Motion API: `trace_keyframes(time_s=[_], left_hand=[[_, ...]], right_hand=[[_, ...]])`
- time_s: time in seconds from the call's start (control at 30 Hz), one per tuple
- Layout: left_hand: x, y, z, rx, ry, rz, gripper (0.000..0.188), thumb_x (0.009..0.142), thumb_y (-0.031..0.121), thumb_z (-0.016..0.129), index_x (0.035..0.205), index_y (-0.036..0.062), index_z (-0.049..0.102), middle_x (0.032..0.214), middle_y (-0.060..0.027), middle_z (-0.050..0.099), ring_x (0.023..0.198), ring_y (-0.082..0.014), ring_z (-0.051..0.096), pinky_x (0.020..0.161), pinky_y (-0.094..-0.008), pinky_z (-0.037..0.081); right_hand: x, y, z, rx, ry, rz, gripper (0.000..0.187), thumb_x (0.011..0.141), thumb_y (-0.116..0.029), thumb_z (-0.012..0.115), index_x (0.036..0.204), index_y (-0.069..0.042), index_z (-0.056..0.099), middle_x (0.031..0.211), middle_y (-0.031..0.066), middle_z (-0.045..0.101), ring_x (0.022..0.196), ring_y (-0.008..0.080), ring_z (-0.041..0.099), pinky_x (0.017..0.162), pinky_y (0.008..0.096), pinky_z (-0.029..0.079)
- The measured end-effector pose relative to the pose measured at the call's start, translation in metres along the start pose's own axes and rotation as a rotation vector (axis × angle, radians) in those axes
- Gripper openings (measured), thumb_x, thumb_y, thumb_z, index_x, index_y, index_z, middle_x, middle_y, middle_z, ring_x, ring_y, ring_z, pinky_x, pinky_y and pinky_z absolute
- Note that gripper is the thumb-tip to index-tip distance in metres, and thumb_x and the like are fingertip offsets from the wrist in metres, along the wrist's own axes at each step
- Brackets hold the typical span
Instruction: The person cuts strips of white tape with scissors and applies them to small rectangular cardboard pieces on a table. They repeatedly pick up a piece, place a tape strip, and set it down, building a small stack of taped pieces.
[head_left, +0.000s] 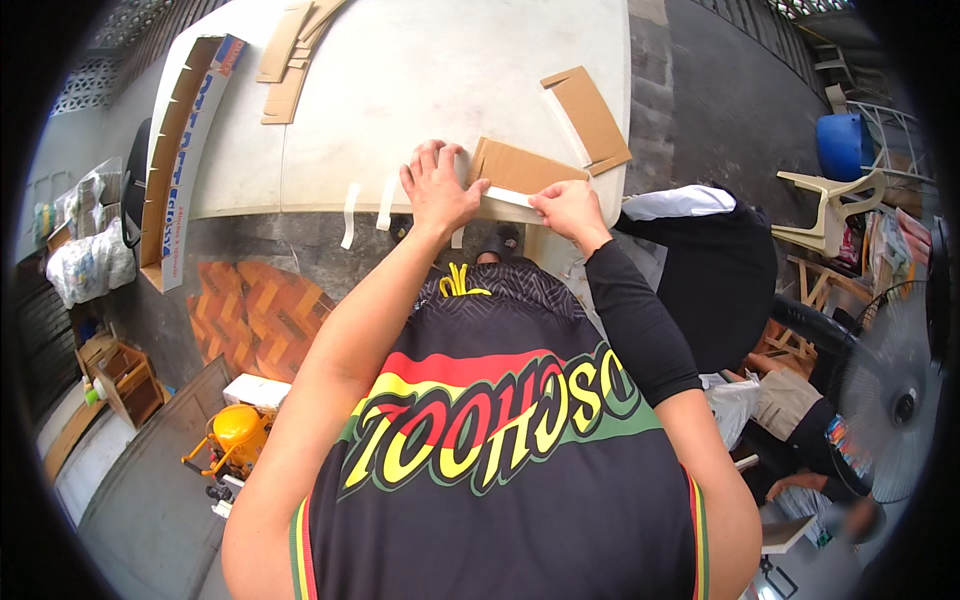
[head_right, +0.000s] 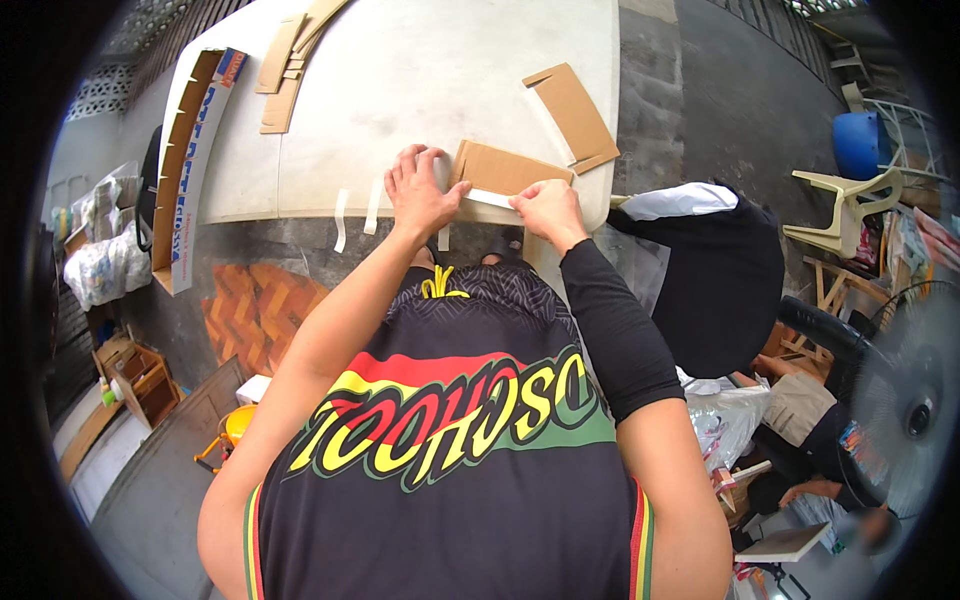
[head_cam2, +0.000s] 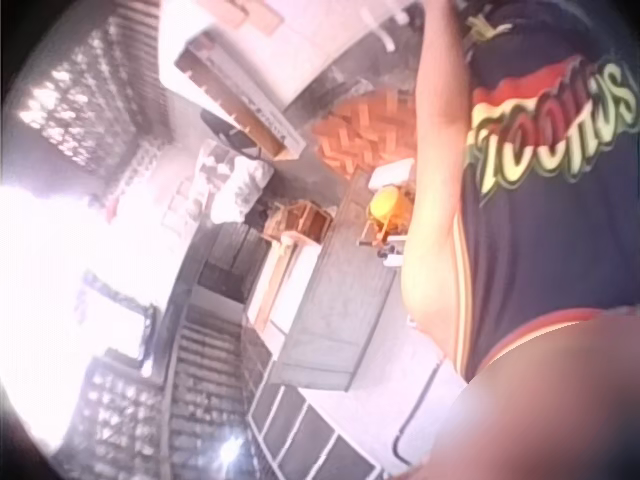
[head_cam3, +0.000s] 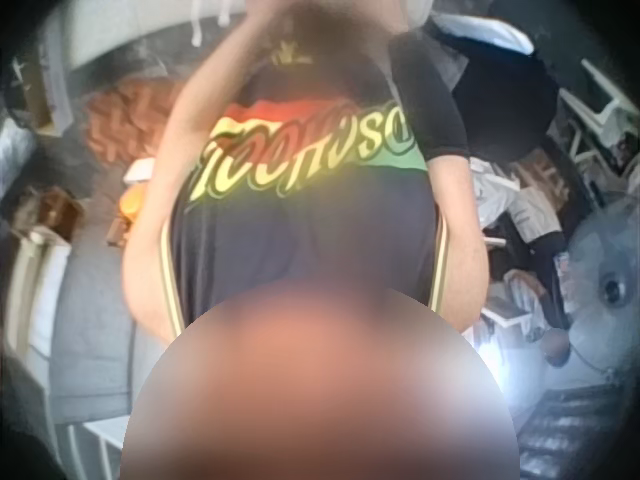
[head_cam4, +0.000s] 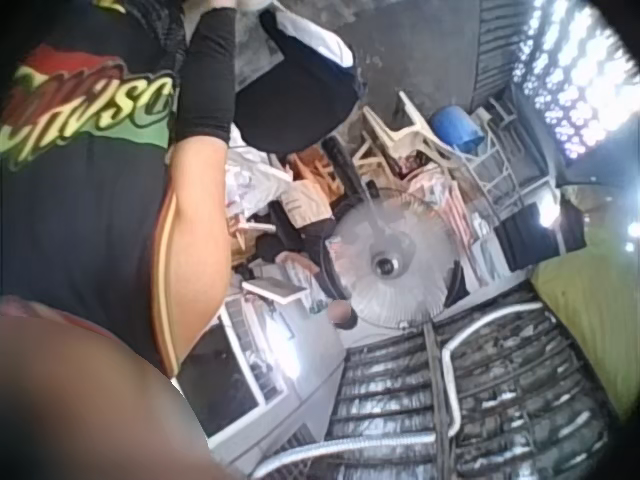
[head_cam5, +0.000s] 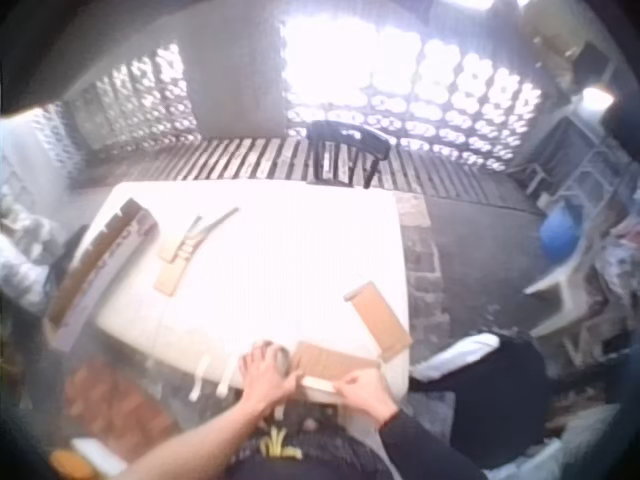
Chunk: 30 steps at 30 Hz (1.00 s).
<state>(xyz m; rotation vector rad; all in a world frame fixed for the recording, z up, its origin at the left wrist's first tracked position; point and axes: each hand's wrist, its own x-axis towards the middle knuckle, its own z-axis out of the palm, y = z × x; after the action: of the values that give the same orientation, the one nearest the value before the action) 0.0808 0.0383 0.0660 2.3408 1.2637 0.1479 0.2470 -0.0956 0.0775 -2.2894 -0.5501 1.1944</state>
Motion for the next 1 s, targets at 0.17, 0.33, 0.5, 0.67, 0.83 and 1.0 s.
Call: trace_keyframes(time_s=[0.17, 0.33, 0.5, 0.67, 0.83, 1.0], left_hand=[[-0.001, -0.002, 0.001, -0.012, -0.005, 0.007, 0.065, 0.075, 0.036, 0.083, 0.130, 0.0160, 0.055, 0.143, -0.0109, 0.041, 0.144, -0.0300, 0.028, 0.119, -0.0560, 0.016], [0.000, -0.002, 0.002, -0.010, -0.012, 0.000, 0.065, 0.075, 0.036, 0.083, 0.131, 0.0159, 0.055, 0.144, -0.0112, 0.041, 0.144, -0.0302, 0.028, 0.119, -0.0554, 0.015], [-0.001, -0.003, 0.003, 0.022, 0.035, 0.028, 0.064, 0.075, 0.037, 0.082, 0.129, 0.0128, 0.058, 0.142, -0.0121, 0.043, 0.141, -0.0315, 0.032, 0.117, -0.0490, 0.020], [0.000, -0.004, 0.004, 0.020, 0.014, 0.024, 0.065, 0.075, 0.037, 0.082, 0.130, 0.0142, 0.056, 0.144, -0.0122, 0.042, 0.143, -0.0312, 0.030, 0.118, -0.0527, 0.017], [0.000, -0.003, 0.003, 0.030, 0.044, 0.038, 0.064, 0.074, 0.038, 0.082, 0.127, 0.0129, 0.058, 0.141, -0.0125, 0.045, 0.141, -0.0312, 0.032, 0.116, -0.0493, 0.021], [0.002, -0.002, 0.000, 0.015, 0.016, 0.013, 0.063, 0.073, 0.038, 0.083, 0.127, 0.0157, 0.059, 0.141, -0.0118, 0.045, 0.140, -0.0313, 0.033, 0.115, -0.0490, 0.022]], right_hand=[[-0.016, 0.016, -0.013, 0.144, 0.031, 0.065, 0.017, 0.087, -0.014, 0.075, 0.096, 0.001, 0.075, 0.076, 0.0038, 0.072, 0.059, 0.0068, 0.064, 0.055, 0.0243, 0.051], [-0.015, 0.033, -0.008, 0.172, 0.151, 0.074, 0.015, 0.084, -0.016, 0.075, 0.090, -0.002, 0.076, 0.074, 0.0072, 0.074, 0.061, 0.0116, 0.069, 0.061, 0.0280, 0.055], [-0.010, 0.043, -0.011, 0.181, 0.190, 0.096, 0.024, 0.083, -0.027, 0.076, 0.086, -0.003, 0.076, 0.074, 0.0103, 0.074, 0.067, 0.0182, 0.072, 0.066, 0.0325, 0.056], [-0.017, 0.028, -0.019, 0.019, 0.052, 0.149, 0.036, 0.080, -0.040, 0.076, 0.084, -0.004, 0.078, 0.079, 0.0127, 0.075, 0.076, 0.0270, 0.073, 0.074, 0.0391, 0.056], [-0.033, 0.010, -0.003, -0.132, 0.163, -0.028, 0.032, 0.082, -0.034, 0.076, 0.085, -0.002, 0.077, 0.077, 0.0118, 0.074, 0.074, 0.0242, 0.072, 0.073, 0.0366, 0.056], [-0.034, 0.014, 0.000, 0.020, 0.167, -0.164, 0.026, 0.080, -0.029, 0.076, 0.083, -0.003, 0.076, 0.079, 0.0143, 0.074, 0.078, 0.0262, 0.072, 0.076, 0.0378, 0.056]])
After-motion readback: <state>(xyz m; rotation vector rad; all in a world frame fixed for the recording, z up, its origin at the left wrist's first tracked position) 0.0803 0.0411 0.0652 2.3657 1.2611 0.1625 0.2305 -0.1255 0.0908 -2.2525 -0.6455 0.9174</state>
